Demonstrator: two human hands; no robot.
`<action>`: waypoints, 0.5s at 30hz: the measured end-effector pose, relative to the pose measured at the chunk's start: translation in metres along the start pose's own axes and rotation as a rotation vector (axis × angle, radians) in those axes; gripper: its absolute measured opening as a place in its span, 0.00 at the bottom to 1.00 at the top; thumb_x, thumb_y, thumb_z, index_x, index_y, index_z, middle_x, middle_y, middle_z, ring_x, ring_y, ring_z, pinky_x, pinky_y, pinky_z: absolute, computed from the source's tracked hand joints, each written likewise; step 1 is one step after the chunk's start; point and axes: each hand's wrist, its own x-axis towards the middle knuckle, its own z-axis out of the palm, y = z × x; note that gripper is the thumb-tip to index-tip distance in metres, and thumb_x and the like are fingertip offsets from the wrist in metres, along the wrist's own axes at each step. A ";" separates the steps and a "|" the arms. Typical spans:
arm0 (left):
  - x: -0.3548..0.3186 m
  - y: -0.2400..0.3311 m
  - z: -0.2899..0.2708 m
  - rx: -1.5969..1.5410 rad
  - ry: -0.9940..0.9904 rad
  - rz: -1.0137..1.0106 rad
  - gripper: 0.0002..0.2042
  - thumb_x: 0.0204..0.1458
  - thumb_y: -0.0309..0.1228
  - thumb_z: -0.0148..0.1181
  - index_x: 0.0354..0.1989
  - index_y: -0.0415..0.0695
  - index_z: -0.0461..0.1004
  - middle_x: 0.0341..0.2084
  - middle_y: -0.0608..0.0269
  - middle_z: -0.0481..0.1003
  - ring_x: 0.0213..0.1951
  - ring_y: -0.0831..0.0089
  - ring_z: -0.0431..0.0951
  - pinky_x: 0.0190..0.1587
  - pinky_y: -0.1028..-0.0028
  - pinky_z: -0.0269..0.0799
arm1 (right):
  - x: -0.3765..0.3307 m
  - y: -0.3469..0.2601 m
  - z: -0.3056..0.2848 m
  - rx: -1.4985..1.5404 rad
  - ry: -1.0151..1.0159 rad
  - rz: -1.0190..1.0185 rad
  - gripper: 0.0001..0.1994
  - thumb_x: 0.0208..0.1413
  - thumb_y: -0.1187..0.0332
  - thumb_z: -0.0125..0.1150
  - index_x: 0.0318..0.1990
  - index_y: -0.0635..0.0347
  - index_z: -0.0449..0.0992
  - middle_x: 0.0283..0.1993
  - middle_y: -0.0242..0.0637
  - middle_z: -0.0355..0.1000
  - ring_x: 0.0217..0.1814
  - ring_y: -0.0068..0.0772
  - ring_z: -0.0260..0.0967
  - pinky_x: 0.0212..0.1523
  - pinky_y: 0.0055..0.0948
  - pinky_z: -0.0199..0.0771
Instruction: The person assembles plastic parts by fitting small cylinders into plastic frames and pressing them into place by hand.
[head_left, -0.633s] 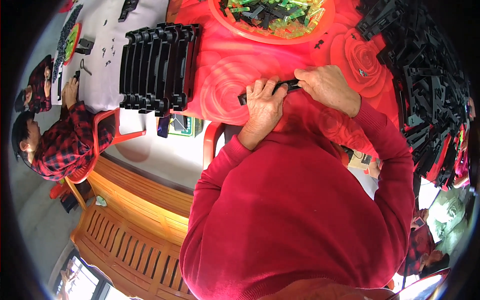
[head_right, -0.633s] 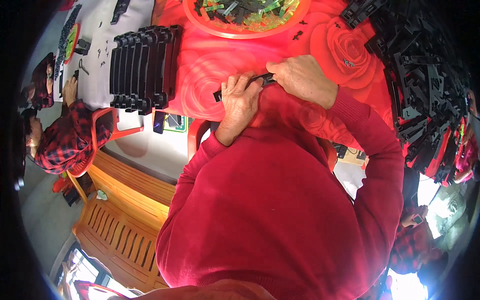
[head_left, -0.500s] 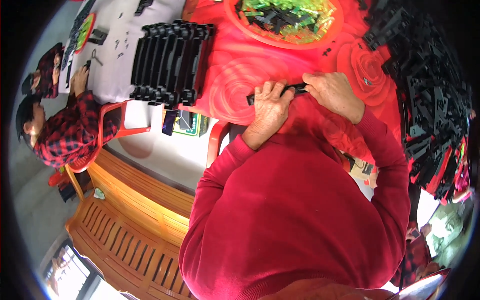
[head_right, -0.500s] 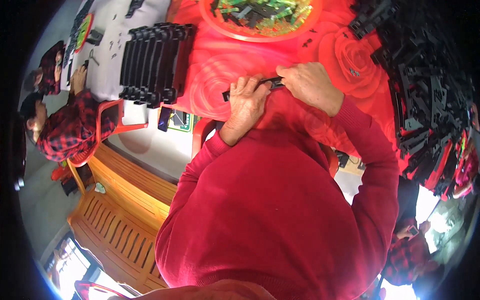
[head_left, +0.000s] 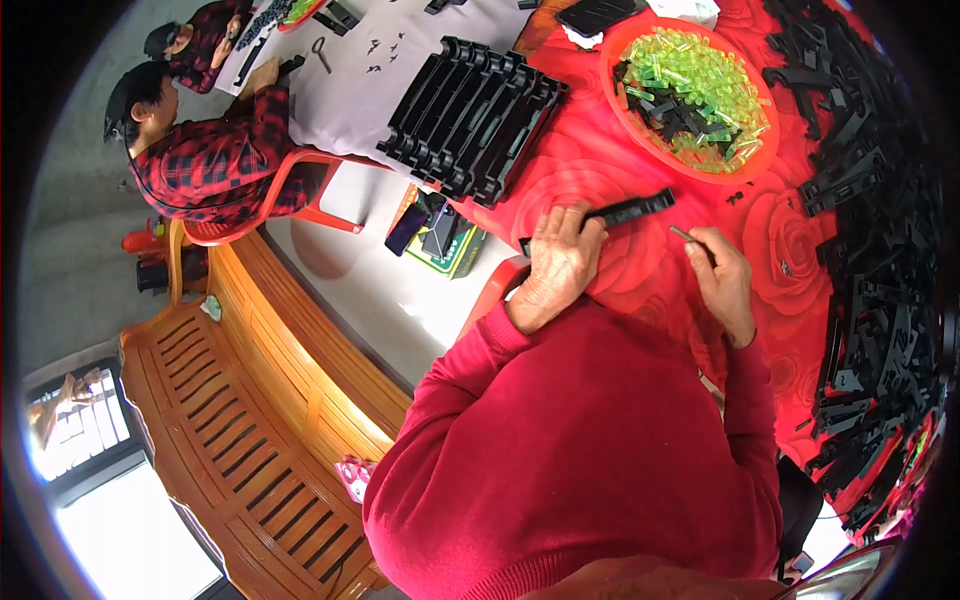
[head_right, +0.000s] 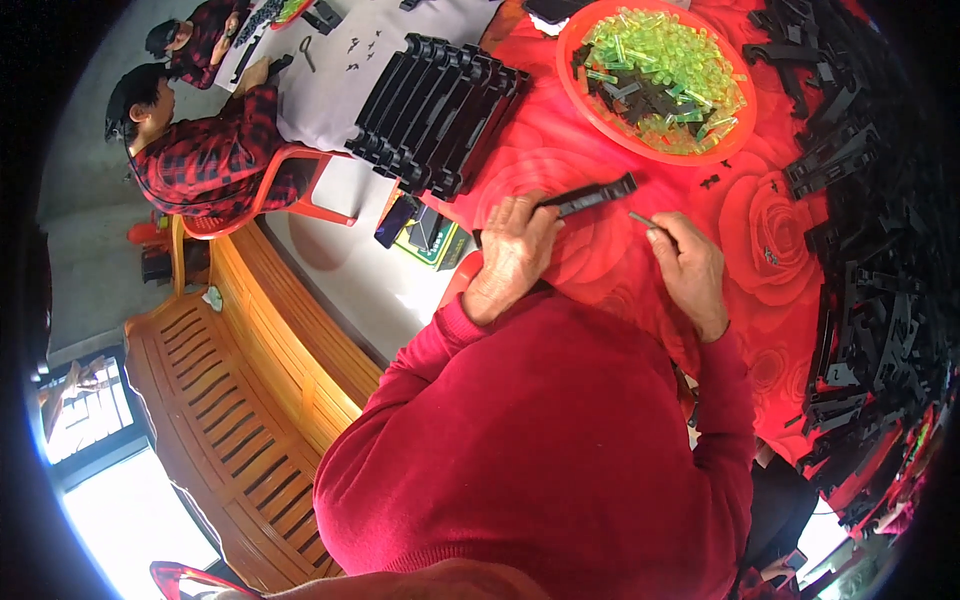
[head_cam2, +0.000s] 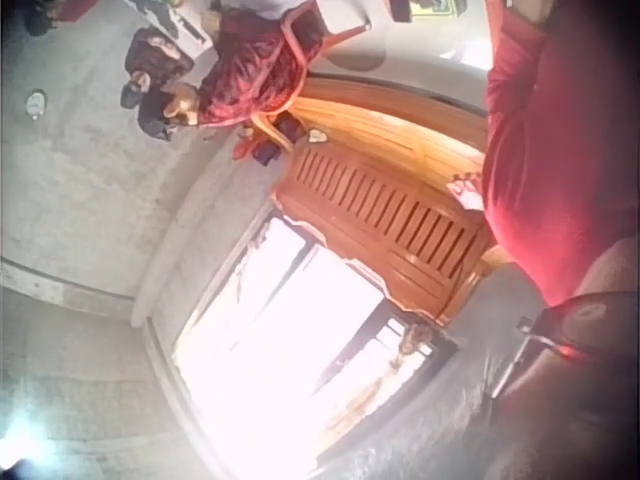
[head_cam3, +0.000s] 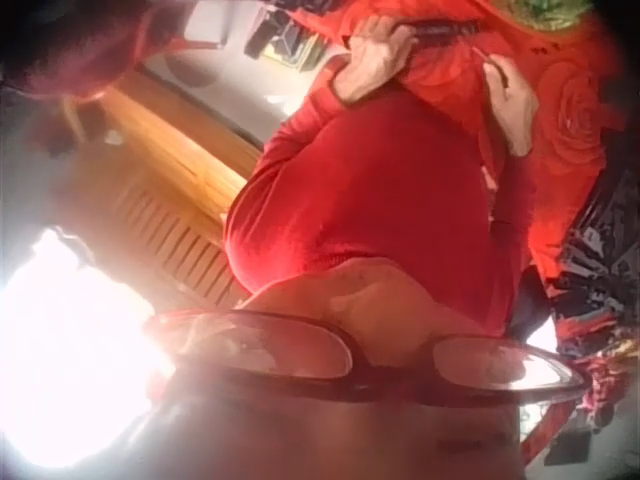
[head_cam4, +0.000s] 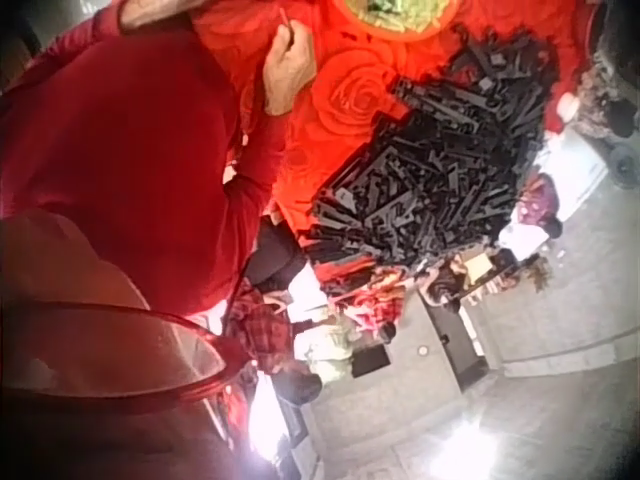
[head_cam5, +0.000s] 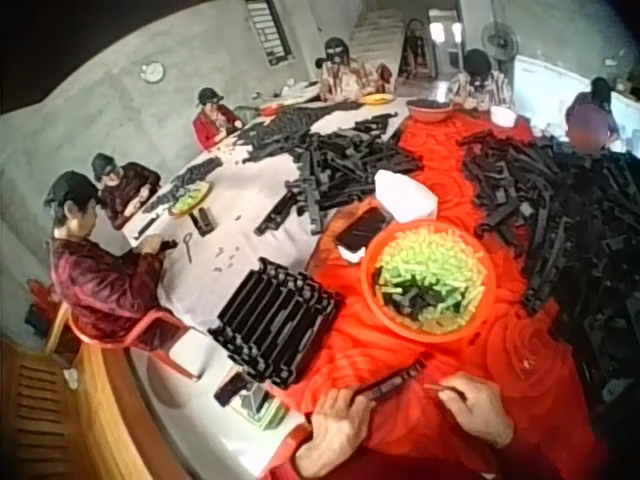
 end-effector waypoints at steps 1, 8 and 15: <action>0.005 -0.002 -0.005 0.056 0.014 -0.028 0.10 0.38 0.24 0.66 0.30 0.41 0.74 0.36 0.56 0.73 0.34 0.58 0.73 0.36 0.62 0.69 | -0.002 0.000 0.008 0.029 0.000 -0.019 0.09 0.55 0.70 0.58 0.41 0.63 0.74 0.37 0.43 0.74 0.36 0.41 0.74 0.38 0.31 0.72; 0.026 -0.046 0.019 0.425 0.093 -0.118 0.07 0.41 0.30 0.63 0.26 0.43 0.72 0.40 0.59 0.68 0.41 0.58 0.66 0.42 0.60 0.59 | -0.011 -0.015 0.040 0.059 -0.045 -0.035 0.07 0.55 0.69 0.58 0.37 0.62 0.74 0.29 0.42 0.72 0.28 0.46 0.69 0.32 0.39 0.67; 0.044 -0.064 0.028 0.557 0.100 -0.052 0.05 0.40 0.27 0.58 0.25 0.43 0.71 0.38 0.59 0.68 0.41 0.60 0.66 0.43 0.61 0.58 | -0.021 -0.007 0.036 0.050 -0.091 -0.042 0.06 0.53 0.69 0.60 0.37 0.61 0.73 0.28 0.43 0.72 0.29 0.47 0.69 0.32 0.39 0.68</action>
